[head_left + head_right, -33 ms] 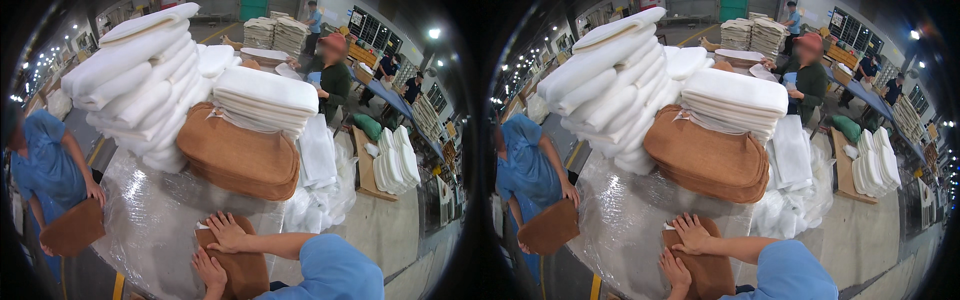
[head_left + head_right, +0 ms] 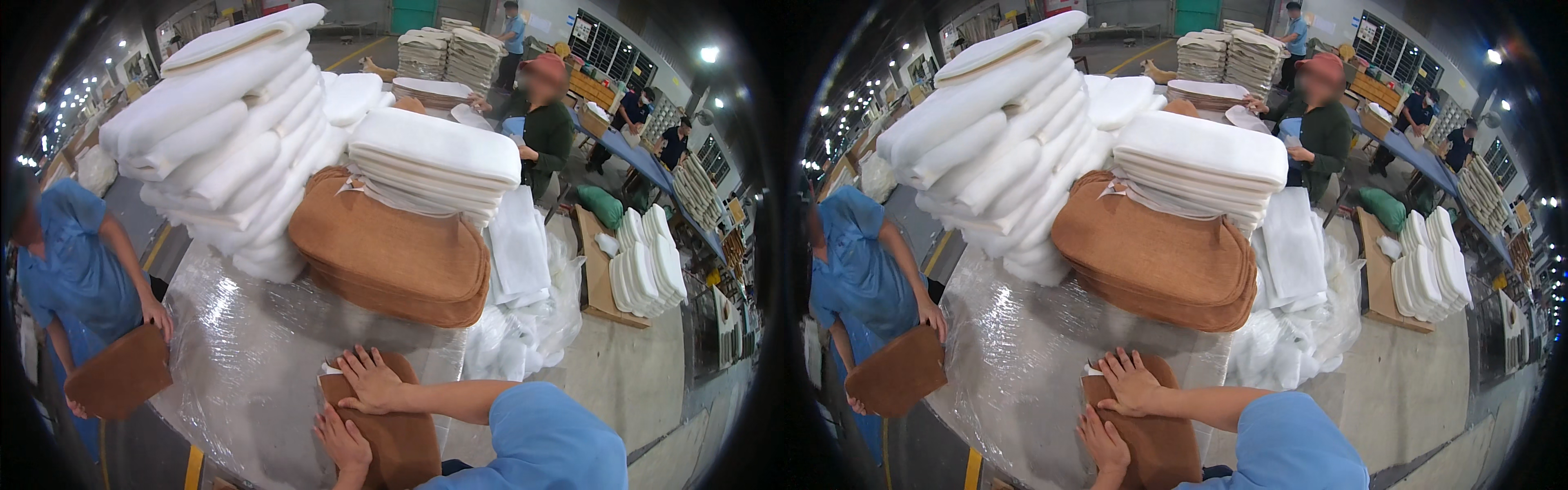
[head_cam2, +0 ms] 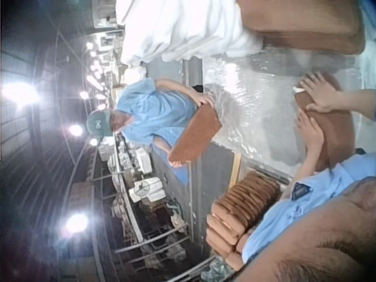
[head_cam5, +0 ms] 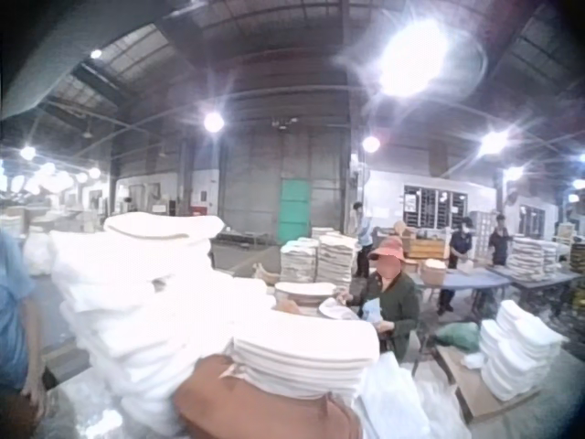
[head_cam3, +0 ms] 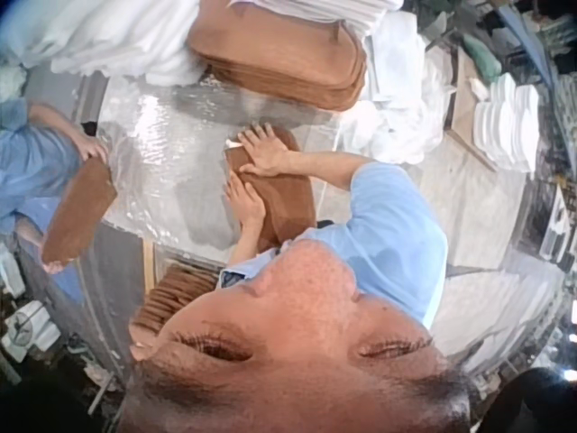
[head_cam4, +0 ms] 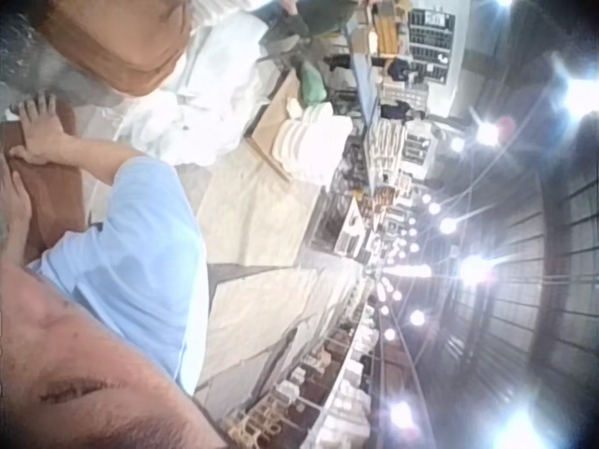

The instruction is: The person inserts white foam inserts into brown fabric covers, aligns edges, and stacks the finished cushions. The person handles foam and covers one at a time, smoothing the covers after insertion.

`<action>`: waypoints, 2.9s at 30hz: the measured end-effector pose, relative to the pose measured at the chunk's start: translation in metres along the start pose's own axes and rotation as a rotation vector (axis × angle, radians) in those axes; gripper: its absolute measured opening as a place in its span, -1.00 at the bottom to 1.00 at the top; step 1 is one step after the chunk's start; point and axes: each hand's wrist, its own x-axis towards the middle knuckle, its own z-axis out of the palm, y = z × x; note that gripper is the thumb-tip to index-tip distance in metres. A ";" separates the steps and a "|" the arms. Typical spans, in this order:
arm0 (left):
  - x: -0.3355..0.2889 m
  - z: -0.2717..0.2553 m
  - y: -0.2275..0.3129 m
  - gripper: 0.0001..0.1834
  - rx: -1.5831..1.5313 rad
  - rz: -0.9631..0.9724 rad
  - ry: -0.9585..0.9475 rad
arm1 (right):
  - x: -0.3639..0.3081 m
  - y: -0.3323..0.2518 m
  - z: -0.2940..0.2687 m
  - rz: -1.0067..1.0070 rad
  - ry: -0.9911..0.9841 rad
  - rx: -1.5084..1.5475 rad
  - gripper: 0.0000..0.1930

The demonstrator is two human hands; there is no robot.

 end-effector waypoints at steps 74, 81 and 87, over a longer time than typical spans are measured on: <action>0.002 0.000 0.005 -0.33 -0.073 0.023 0.087 | -0.002 0.001 -0.001 -0.046 0.098 -0.032 -0.02; 0.003 0.002 0.003 -0.33 -0.077 0.049 0.108 | -0.001 0.003 0.001 -0.056 0.127 -0.023 -0.03; 0.001 0.004 0.002 -0.33 -0.069 0.031 0.108 | -0.001 0.004 0.001 -0.064 0.129 -0.002 -0.03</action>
